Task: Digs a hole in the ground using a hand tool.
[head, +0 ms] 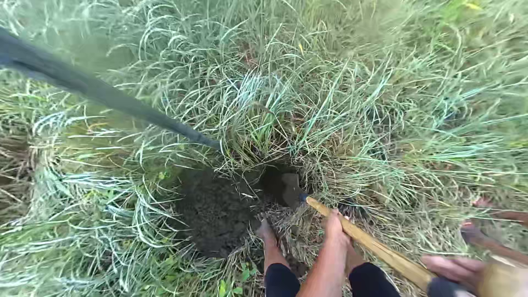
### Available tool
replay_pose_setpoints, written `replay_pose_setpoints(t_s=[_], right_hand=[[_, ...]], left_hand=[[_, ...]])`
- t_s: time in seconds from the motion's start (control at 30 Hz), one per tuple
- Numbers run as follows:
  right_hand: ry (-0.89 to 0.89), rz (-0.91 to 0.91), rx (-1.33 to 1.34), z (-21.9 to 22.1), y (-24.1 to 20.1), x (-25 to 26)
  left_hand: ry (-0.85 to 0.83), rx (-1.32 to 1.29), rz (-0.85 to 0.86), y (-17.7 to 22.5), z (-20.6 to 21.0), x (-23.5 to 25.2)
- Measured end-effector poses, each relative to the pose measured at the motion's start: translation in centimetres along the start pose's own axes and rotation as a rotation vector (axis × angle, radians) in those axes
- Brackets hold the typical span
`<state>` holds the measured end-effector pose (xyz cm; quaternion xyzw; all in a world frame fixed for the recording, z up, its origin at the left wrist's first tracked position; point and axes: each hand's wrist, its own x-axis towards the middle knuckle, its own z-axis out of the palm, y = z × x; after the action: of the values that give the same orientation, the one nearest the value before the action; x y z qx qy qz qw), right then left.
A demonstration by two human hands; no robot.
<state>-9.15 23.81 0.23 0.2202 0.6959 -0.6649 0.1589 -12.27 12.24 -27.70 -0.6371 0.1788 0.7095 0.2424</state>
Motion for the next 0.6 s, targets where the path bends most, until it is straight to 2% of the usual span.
replay_pose_setpoints(t_s=[0.07,0.17,0.3,0.43,0.6], right_hand=[[0.084,0.051,0.028,5.8,2.0,2.0],[0.17,0.069,-0.042,13.2,4.3,4.3],[0.193,0.05,-0.028,18.5,5.6,6.2],[0.184,0.004,-0.038,19.3,6.2,7.9],[0.141,-0.07,-0.107,14.1,8.2,8.7]], left_hand=[[-0.041,0.046,-0.04,1.9,-0.8,-0.4],[-0.191,0.142,-0.088,6.0,-3.5,0.6],[-0.286,0.304,-0.216,11.2,-5.2,3.4],[-0.158,0.353,-0.293,13.2,-3.0,5.7],[0.018,0.422,-0.294,10.2,-0.5,8.5]])
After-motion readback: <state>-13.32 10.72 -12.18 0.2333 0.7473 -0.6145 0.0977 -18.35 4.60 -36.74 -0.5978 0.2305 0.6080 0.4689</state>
